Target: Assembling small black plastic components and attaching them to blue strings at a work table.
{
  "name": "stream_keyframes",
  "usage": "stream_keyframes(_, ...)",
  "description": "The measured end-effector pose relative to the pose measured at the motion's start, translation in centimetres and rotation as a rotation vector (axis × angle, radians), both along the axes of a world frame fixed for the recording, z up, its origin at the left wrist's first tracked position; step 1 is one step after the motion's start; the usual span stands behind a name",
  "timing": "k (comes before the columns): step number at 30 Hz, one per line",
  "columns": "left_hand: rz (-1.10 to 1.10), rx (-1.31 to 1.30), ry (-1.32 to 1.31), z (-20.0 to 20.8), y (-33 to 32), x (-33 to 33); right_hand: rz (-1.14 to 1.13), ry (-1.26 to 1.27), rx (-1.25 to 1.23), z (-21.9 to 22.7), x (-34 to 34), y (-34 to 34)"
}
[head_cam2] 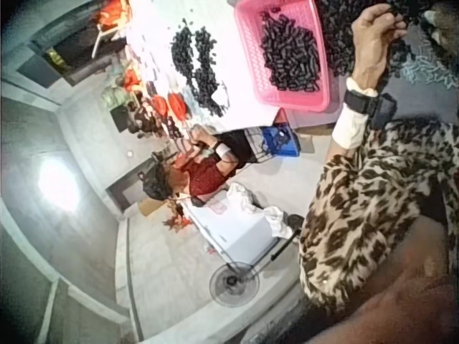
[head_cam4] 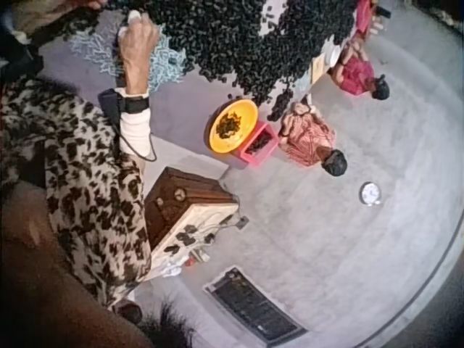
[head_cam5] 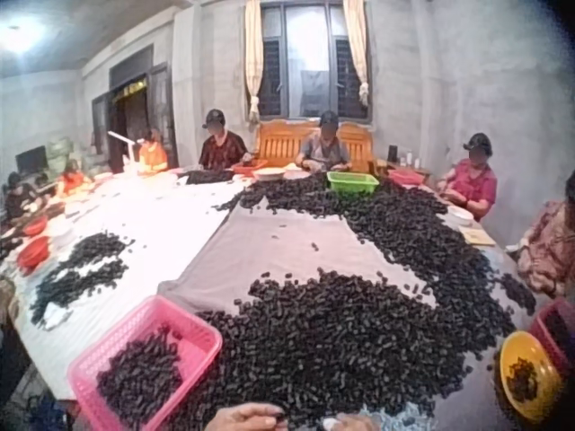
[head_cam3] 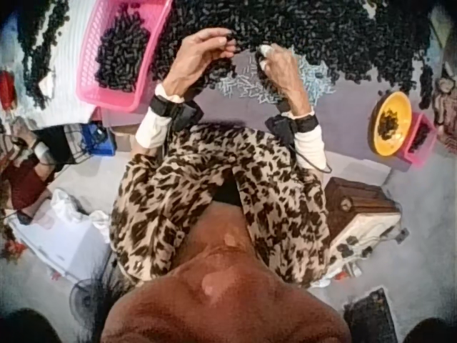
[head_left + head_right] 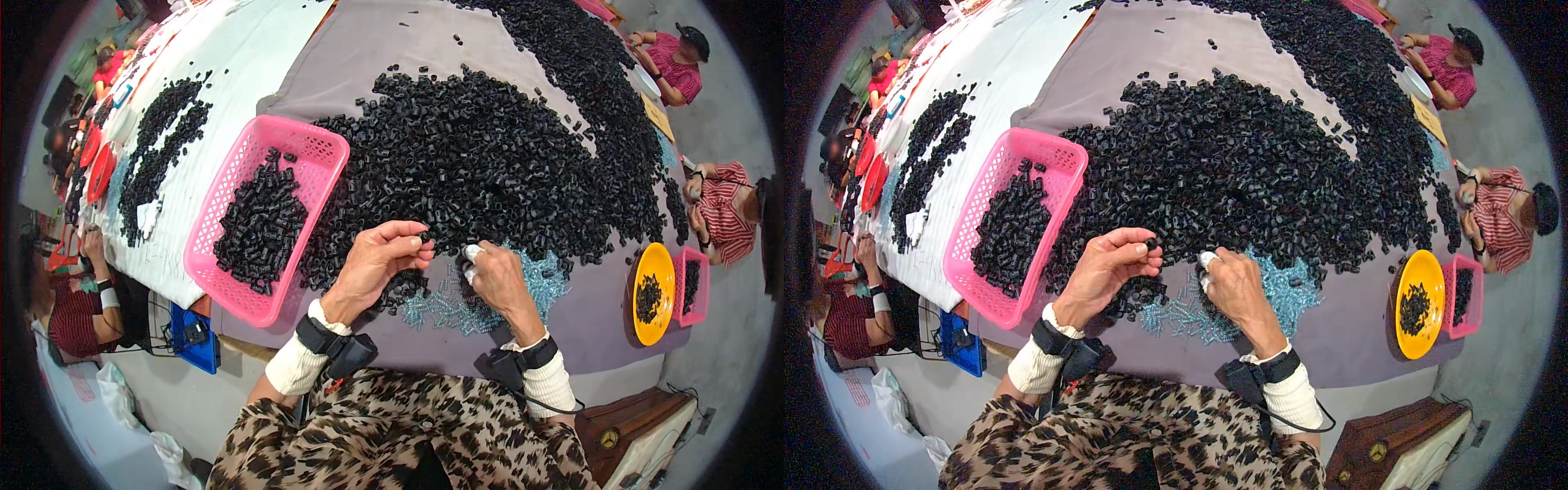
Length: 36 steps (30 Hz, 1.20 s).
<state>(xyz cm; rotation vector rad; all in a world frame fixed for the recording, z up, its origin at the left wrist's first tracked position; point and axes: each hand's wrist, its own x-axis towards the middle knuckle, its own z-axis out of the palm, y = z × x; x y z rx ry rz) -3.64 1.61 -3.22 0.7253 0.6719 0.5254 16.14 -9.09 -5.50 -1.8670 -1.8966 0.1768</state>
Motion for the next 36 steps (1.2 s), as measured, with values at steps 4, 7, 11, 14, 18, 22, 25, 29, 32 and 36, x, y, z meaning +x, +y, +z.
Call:
stream_keyframes(4,-0.014,-0.013,-0.002,-0.1,-0.2,0.4,0.091,-0.011,0.004,-0.1,-0.2,0.0)
stream_keyframes(7,-0.028,-0.003,0.003,0.3,-0.5,0.6,0.098,-0.106,-0.002,-0.5,-0.3,0.2)
stream_keyframes(11,-0.043,0.011,-0.031,0.1,-0.8,0.7,0.173,-0.184,-0.054,-0.4,-0.5,0.4)
stream_keyframes(14,-0.070,0.041,-0.049,-0.5,-1.0,0.9,0.142,-0.025,-0.066,0.0,0.3,0.1)
stream_keyframes(18,-0.090,0.070,-0.014,-0.3,-1.3,1.2,0.145,0.132,0.104,4.2,0.3,0.3)
stream_keyframes(22,-0.135,0.254,0.048,-0.4,-1.6,1.6,0.220,0.090,0.141,5.7,0.2,1.0)
stream_keyframes(25,-0.140,0.351,0.098,-0.1,-1.9,2.0,0.243,0.016,0.075,6.8,0.1,1.2)
stream_keyframes(29,-0.148,0.477,0.153,0.3,-1.7,2.1,0.274,0.010,0.092,6.8,-0.1,1.7)
stream_keyframes(32,-0.100,0.509,0.150,0.9,-1.3,1.9,0.254,0.233,0.104,6.7,0.3,2.8)
stream_keyframes(36,-0.079,0.577,0.162,1.5,-0.6,1.7,0.210,0.457,-0.002,7.3,0.8,3.8)
